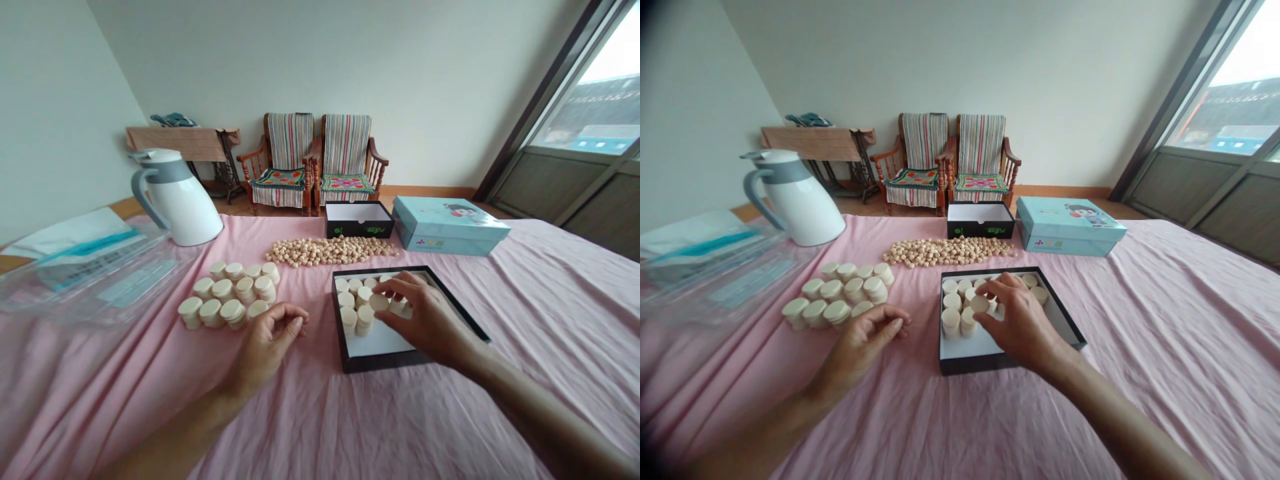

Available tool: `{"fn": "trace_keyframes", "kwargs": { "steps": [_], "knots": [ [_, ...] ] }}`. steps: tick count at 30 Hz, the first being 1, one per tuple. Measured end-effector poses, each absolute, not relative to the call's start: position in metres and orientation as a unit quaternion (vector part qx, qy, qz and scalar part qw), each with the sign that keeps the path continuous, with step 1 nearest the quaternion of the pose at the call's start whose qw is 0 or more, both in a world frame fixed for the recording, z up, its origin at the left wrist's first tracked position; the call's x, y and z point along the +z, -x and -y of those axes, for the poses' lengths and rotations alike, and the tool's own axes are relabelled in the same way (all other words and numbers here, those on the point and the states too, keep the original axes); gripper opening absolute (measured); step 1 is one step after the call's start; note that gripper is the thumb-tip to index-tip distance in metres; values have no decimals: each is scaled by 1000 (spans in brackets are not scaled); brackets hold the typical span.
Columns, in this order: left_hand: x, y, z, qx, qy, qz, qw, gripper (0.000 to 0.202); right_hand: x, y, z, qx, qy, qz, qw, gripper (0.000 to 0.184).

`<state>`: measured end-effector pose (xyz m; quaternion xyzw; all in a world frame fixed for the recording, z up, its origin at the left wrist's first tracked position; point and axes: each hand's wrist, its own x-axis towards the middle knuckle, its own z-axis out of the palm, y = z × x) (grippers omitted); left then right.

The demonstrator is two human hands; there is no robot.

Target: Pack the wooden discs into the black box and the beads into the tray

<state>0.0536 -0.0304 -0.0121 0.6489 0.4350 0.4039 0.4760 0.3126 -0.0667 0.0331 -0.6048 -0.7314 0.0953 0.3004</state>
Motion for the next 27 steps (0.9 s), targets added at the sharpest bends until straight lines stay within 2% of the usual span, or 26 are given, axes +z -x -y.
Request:
{"fn": "trace_keyframes", "kwargs": {
  "steps": [10,15,17,22,27],
  "knots": [
    [-20,-57,30,355,-677,-441,470,20,17,-306,61,110,607,745,256,23],
    [-22,-56,29,354,-678,-443,468,20,24,-312,61,107,620,736,252,16],
    [-22,-56,29,352,-679,-440,471,20,28,-315,63,105,629,738,221,19],
    [-22,-56,29,352,-677,-439,474,20,33,-320,66,139,629,761,79,26],
    [-21,-57,29,353,-670,-439,484,20,34,-319,59,176,613,769,45,26]
  ]
}}
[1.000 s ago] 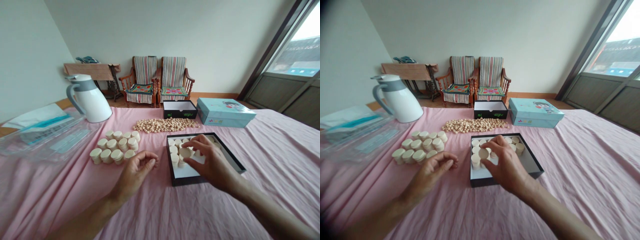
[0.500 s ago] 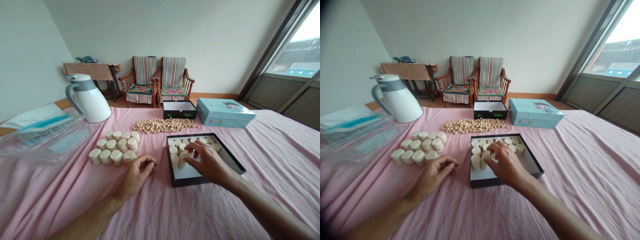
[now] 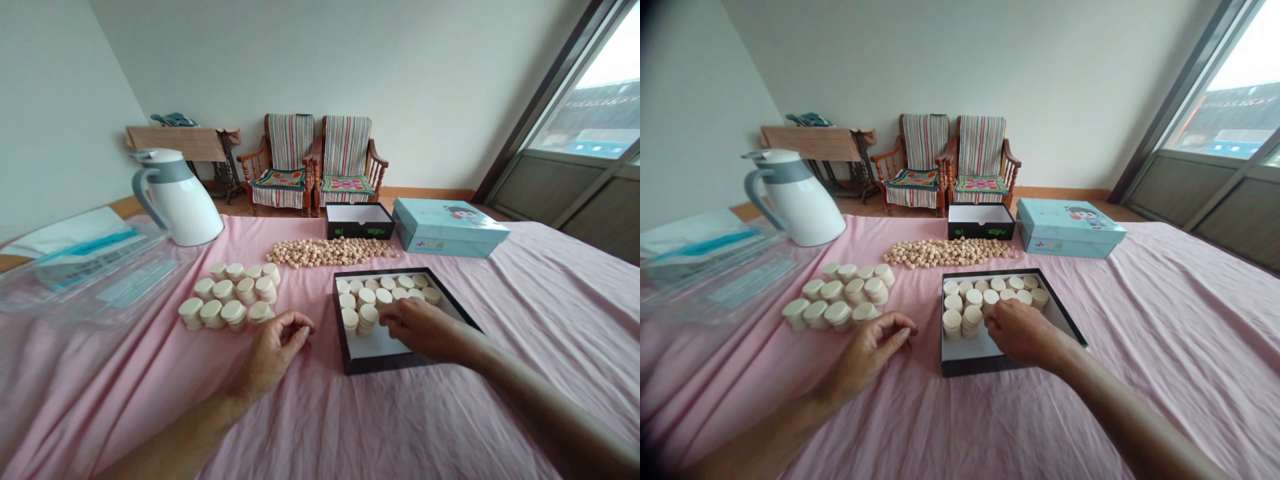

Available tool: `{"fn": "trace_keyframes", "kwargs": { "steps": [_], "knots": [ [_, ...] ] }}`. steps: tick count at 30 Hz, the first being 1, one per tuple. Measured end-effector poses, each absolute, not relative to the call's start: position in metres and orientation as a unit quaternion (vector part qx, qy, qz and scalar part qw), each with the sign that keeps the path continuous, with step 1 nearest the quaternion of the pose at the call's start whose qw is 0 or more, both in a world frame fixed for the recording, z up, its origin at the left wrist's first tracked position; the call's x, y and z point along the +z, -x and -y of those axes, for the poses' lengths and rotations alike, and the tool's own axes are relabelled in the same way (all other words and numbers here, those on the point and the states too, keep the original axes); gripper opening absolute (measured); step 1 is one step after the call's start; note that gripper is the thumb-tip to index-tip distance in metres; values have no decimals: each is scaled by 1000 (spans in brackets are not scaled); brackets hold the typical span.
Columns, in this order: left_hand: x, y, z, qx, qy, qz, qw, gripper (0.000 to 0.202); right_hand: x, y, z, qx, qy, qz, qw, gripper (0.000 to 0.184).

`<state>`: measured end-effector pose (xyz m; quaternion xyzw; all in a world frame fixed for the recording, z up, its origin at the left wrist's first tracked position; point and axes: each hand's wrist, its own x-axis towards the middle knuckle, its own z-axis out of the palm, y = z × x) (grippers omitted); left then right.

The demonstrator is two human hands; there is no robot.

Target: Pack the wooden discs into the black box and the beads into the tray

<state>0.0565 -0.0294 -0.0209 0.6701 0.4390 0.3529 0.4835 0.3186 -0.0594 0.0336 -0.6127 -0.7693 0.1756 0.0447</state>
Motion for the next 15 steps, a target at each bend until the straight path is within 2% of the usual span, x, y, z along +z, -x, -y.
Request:
{"fn": "trace_keyframes", "kwargs": {
  "steps": [9,15],
  "knots": [
    [-22,-56,31,351,-680,-436,474,19,33,-310,59,184,599,778,45,27],
    [-20,-56,37,354,-686,-431,467,14,45,-315,57,134,599,786,76,28]
  ]
}}
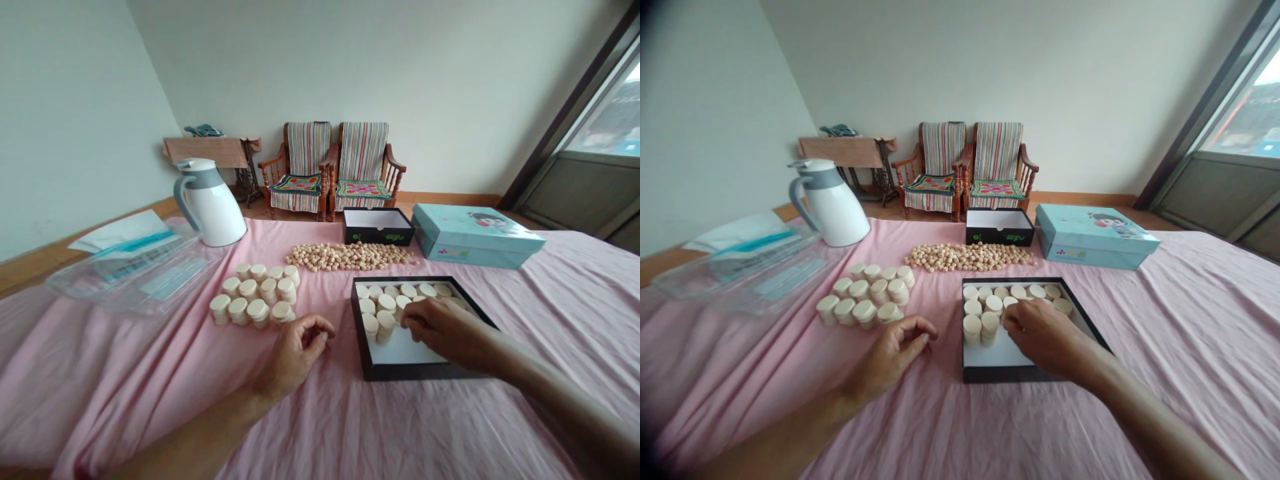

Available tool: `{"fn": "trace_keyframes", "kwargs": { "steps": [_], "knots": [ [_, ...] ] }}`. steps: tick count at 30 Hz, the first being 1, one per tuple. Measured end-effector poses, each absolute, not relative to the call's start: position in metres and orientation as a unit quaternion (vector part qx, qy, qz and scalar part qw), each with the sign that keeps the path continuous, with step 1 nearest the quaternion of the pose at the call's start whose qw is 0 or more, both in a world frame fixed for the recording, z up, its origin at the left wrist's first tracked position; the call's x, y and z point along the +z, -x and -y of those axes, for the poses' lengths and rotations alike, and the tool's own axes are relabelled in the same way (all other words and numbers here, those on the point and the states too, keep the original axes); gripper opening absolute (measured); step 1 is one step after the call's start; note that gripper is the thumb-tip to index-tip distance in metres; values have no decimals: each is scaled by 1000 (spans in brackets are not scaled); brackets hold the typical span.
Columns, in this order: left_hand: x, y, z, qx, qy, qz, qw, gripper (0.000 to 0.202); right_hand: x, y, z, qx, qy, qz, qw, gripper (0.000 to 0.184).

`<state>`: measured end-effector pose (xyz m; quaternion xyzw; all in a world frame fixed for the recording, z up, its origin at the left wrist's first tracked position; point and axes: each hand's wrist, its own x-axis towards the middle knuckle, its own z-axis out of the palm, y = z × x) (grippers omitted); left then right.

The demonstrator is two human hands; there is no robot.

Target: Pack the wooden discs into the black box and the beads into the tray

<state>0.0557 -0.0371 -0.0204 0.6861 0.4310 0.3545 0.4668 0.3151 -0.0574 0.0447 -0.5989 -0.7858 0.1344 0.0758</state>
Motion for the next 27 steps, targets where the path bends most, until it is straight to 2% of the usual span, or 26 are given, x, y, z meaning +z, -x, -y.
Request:
{"fn": "trace_keyframes", "kwargs": {
  "steps": [3,8,15,19,27],
  "knots": [
    [-15,-52,45,335,-728,-406,438,22,55,-309,53,120,602,781,113,27],
    [-2,-31,59,265,-836,-349,330,31,65,-286,49,151,592,772,175,22],
    [-5,26,50,276,-832,-414,243,26,65,-245,45,146,531,805,223,22],
    [-14,48,42,287,-820,-447,213,24,62,-213,29,122,461,858,192,24],
    [-34,53,38,311,-816,-448,193,19,63,-149,8,49,453,890,29,30]
  ]
}}
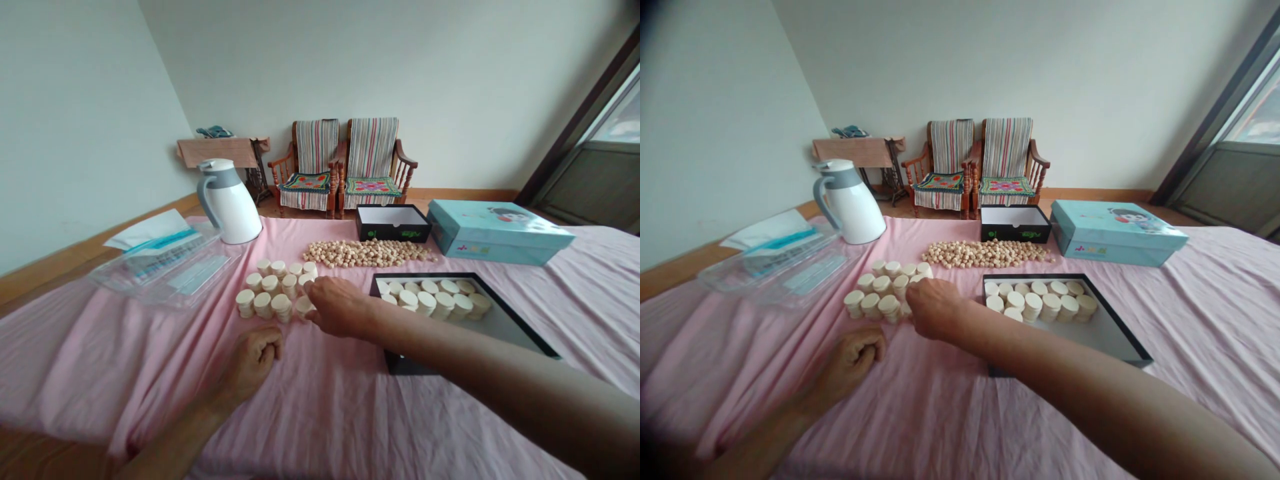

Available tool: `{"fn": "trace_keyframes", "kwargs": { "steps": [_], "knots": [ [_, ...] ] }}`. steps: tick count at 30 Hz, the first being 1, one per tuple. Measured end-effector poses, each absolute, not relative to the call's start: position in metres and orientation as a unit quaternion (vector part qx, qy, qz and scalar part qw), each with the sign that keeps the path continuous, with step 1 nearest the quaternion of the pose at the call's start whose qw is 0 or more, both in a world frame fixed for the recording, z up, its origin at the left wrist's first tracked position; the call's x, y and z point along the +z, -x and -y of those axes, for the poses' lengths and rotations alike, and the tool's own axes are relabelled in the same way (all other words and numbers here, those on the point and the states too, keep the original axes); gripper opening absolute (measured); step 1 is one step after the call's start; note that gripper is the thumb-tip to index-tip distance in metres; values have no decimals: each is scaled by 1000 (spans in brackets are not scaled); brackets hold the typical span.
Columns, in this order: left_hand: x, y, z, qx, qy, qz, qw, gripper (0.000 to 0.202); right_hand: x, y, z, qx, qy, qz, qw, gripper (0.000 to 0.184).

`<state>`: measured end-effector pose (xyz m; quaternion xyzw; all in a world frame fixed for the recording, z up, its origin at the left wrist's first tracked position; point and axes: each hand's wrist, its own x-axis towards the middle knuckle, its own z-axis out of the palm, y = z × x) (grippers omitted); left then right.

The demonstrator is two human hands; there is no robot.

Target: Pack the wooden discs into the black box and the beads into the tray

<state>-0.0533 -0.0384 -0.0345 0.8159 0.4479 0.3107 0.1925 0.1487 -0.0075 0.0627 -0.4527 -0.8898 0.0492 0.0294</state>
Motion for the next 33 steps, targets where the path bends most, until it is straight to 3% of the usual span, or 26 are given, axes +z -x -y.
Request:
{"fn": "trace_keyframes", "kwargs": {
  "steps": [9,16,22,28,33],
  "knots": [
    [-34,54,40,321,-821,-435,184,24,40,-121,-3,102,467,878,8,28],
    [-36,55,39,327,-825,-427,172,24,31,-116,-7,123,473,872,-6,43],
    [-39,56,37,327,-824,-430,168,24,32,-120,-9,120,447,886,-29,30],
    [-39,57,37,317,-824,-435,176,23,28,-122,-13,142,420,896,-7,39],
    [-41,60,35,306,-824,-438,187,21,58,-151,0,100,388,916,-10,28]
  ]
}}
